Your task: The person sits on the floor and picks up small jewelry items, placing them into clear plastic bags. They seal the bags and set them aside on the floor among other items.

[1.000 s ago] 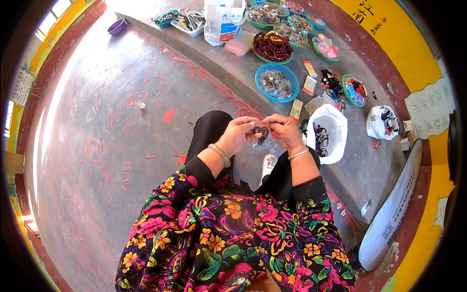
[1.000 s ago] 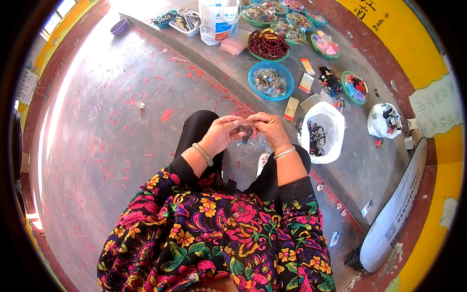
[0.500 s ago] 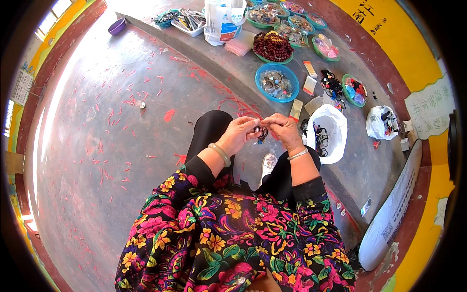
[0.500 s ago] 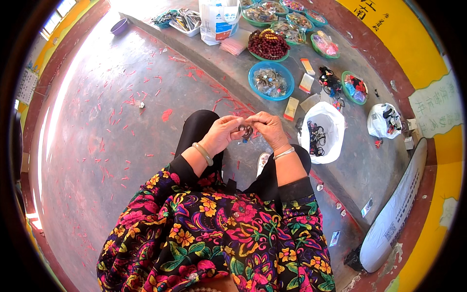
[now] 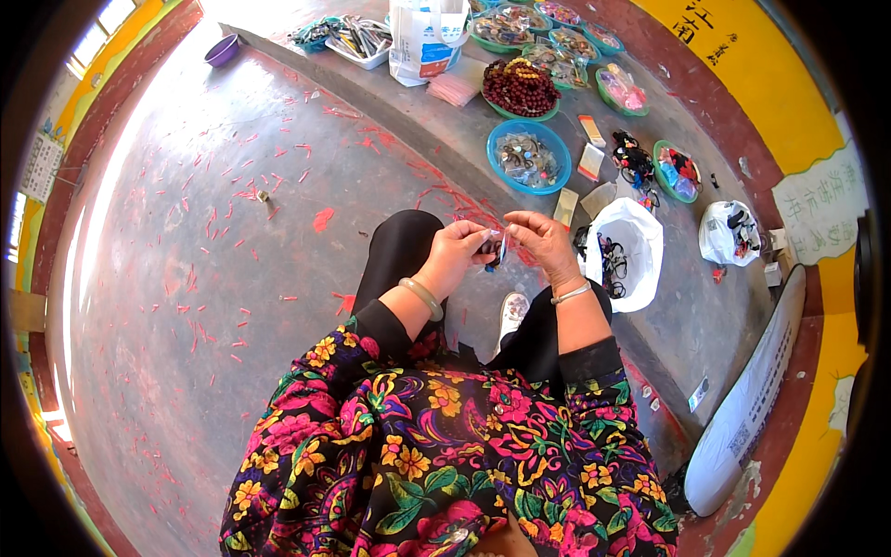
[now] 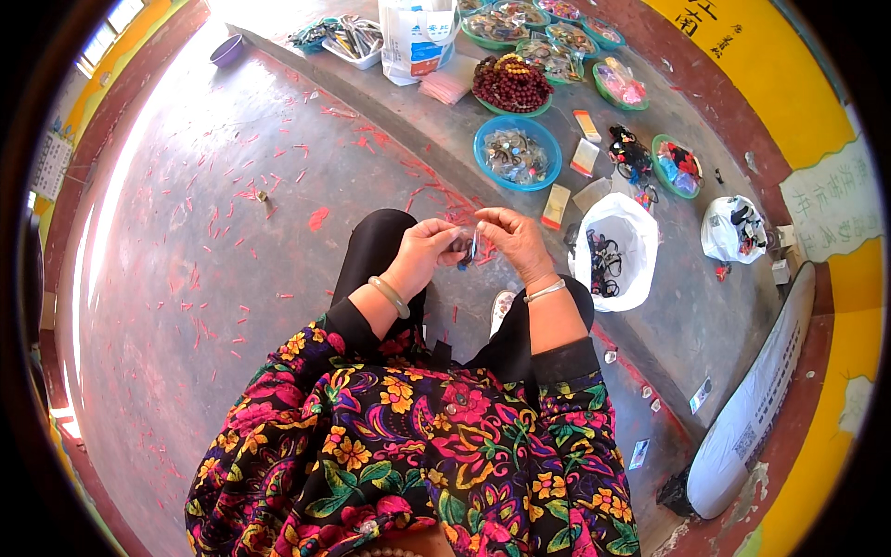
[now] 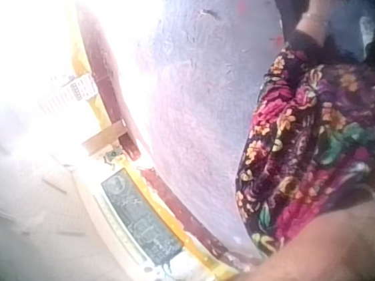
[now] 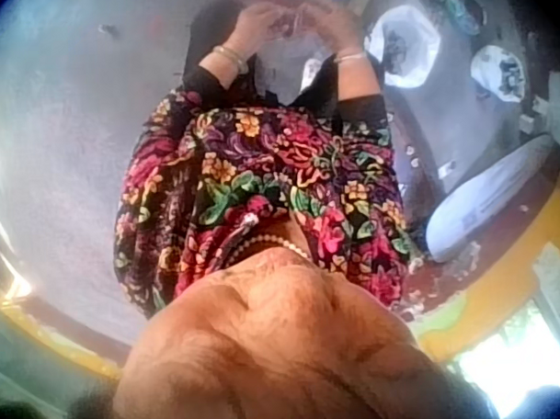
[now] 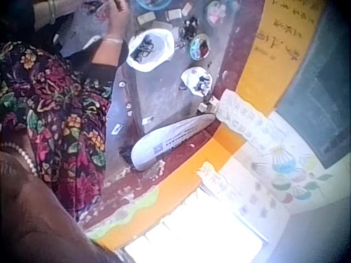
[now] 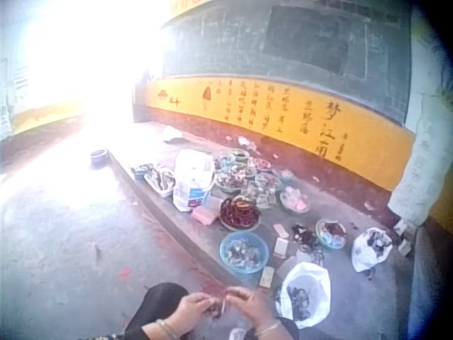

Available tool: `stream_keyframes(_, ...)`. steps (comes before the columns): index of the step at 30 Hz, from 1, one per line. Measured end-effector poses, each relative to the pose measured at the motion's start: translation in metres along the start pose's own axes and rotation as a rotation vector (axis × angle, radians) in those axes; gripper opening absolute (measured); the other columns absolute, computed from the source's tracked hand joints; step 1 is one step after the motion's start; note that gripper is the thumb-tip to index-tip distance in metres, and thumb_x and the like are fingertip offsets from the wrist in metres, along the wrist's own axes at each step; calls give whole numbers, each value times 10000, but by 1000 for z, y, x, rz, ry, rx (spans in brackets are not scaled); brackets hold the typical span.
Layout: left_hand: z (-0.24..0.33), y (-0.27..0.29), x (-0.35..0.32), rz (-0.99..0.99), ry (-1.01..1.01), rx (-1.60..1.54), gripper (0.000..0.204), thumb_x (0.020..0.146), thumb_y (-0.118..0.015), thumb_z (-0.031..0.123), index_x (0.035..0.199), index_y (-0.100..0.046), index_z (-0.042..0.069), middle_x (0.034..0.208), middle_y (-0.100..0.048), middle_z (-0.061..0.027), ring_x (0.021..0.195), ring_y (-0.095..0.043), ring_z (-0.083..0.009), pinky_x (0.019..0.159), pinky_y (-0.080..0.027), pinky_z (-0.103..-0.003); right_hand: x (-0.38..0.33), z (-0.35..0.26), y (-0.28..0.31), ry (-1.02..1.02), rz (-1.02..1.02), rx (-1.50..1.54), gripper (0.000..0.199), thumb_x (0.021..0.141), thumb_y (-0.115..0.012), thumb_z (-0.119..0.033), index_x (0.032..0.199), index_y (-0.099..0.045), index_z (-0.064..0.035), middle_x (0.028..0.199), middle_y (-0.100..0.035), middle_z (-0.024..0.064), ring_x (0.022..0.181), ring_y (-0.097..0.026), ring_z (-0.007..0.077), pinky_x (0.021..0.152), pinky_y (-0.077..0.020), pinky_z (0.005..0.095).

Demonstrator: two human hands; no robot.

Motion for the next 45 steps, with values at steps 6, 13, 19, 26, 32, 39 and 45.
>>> stream_keyframes(6,-4,-2,-1,0,-88,189,105,877,-571,95,899,-589,-6,833,-613,-60,747,-615,-127,632,-552,-246,-3,-9,-7,-141,-103,-67,188,764,-714,-139,888,-653,-10,777,-612,-7,708,-538,68,653,-443,224)
stream_keyframes(13,0,-4,-3,-50,-74,105,96,873,-578,97,867,-602,4,831,-611,-51,755,-609,-116,640,-562,-245,-4,-4,-2,-106,-57,-17,122,760,-708,-113,796,-668,-4,721,-623,3,684,-543,73,629,-434,224)
stream_keyframes(19,5,-6,-7,-56,-64,72,120,882,-578,131,858,-606,17,813,-612,-45,735,-609,-111,619,-554,-238,-3,-2,0,-92,-26,-10,134,754,-715,-120,787,-671,2,694,-622,3,659,-539,71,616,-427,224)
stream_keyframes(26,6,-6,-7,-68,-68,67,140,891,-569,157,874,-606,23,806,-611,-37,713,-607,-108,590,-544,-237,-3,-2,3,-107,-3,-31,158,742,-736,-148,732,-664,-7,639,-586,-15,605,-491,56,567,-388,216)
stream_keyframes(32,5,-6,-8,-47,-75,45,144,895,-551,172,881,-604,38,787,-624,-49,684,-611,-117,584,-535,-256,-3,-3,2,-59,-39,-44,195,756,-731,-181,696,-631,-25,619,-539,-32,598,-453,49,553,-360,213)
stream_keyframes(39,8,-5,-8,-69,-54,59,178,907,-542,202,942,-595,36,809,-622,-38,668,-605,-114,530,-528,-257,-3,1,3,-54,-85,25,168,804,-686,-172,730,-618,-37,665,-540,-49,632,-453,43,577,-371,206)
stream_keyframes(45,25,-11,-16,-78,-21,237,178,886,-565,185,971,-626,41,856,-632,-19,808,-580,-84,641,-481,-232,-2,4,10,16,-66,12,145,817,-671,-159,765,-634,-29,686,-556,-47,650,-467,41,591,-386,204)
Point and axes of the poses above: each hand's wrist, its own x-axis towards the middle knuckle, its own y-axis out of the back of the hand, z = x × y, the point moved 1 cm from there along x, towards the middle knuckle
